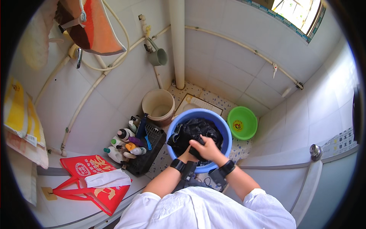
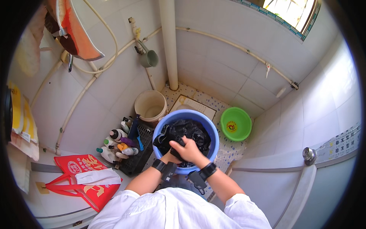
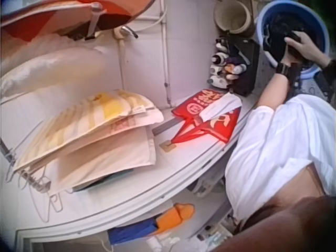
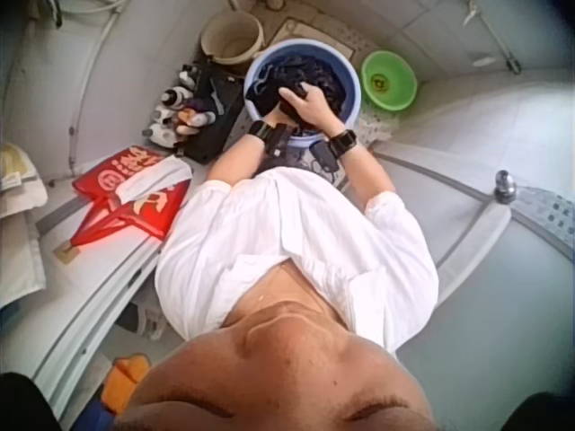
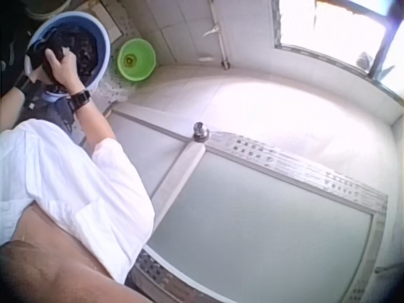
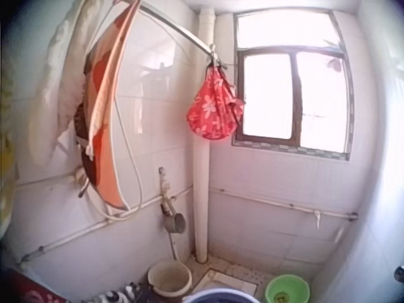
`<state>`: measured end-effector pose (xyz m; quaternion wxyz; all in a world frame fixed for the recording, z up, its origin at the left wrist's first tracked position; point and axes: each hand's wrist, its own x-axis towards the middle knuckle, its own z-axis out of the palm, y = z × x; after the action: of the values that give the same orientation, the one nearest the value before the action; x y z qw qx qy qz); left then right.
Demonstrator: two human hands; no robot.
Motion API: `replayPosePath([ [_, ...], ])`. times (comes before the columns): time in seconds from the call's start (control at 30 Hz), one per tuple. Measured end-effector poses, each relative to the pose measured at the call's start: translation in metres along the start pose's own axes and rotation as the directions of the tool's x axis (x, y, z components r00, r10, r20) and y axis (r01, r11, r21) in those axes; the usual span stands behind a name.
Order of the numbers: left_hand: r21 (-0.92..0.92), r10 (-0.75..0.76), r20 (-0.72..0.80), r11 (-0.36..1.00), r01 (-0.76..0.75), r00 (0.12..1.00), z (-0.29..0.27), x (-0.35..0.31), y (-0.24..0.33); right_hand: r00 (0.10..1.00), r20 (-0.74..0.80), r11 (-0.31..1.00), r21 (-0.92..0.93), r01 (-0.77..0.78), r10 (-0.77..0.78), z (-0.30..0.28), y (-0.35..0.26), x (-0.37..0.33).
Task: Washing clothes by hand in a bucket with detergent.
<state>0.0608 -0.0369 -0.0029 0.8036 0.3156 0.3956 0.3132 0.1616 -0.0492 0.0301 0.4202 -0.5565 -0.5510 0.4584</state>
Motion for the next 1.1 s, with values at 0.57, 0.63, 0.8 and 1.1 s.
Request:
replayPosePath([
  [0.57, -0.211, -0.245, 0.042, 0.945, 0.249, 0.969, 0.011, 0.020, 0.008, 0.883, -0.464, 0.946, -0.253, -0.203, 0.065, -0.028, 0.066, 0.018],
  [0.63, -0.256, -0.225, 0.077, 0.937, 0.238, 0.971, -0.001, 0.026, 0.020, 0.870, -0.493, 0.946, -0.283, -0.158, -0.002, -0.033, 0.065, 0.019],
  [0.8, -0.215, -0.434, 0.147, 0.863, 0.457, 0.889, -0.042, 0.024, 0.022, 0.907, -0.422, 0.978, 0.184, 0.094, -0.008, -0.053, 0.032, 0.023],
  [1.1, 0.174, 0.164, 0.245, 0.962, -0.210, 0.955, -0.023, 0.030, -0.024, 0.972, -0.199, 0.991, -0.059, 0.120, -0.129, 0.001, 0.014, -0.002],
])
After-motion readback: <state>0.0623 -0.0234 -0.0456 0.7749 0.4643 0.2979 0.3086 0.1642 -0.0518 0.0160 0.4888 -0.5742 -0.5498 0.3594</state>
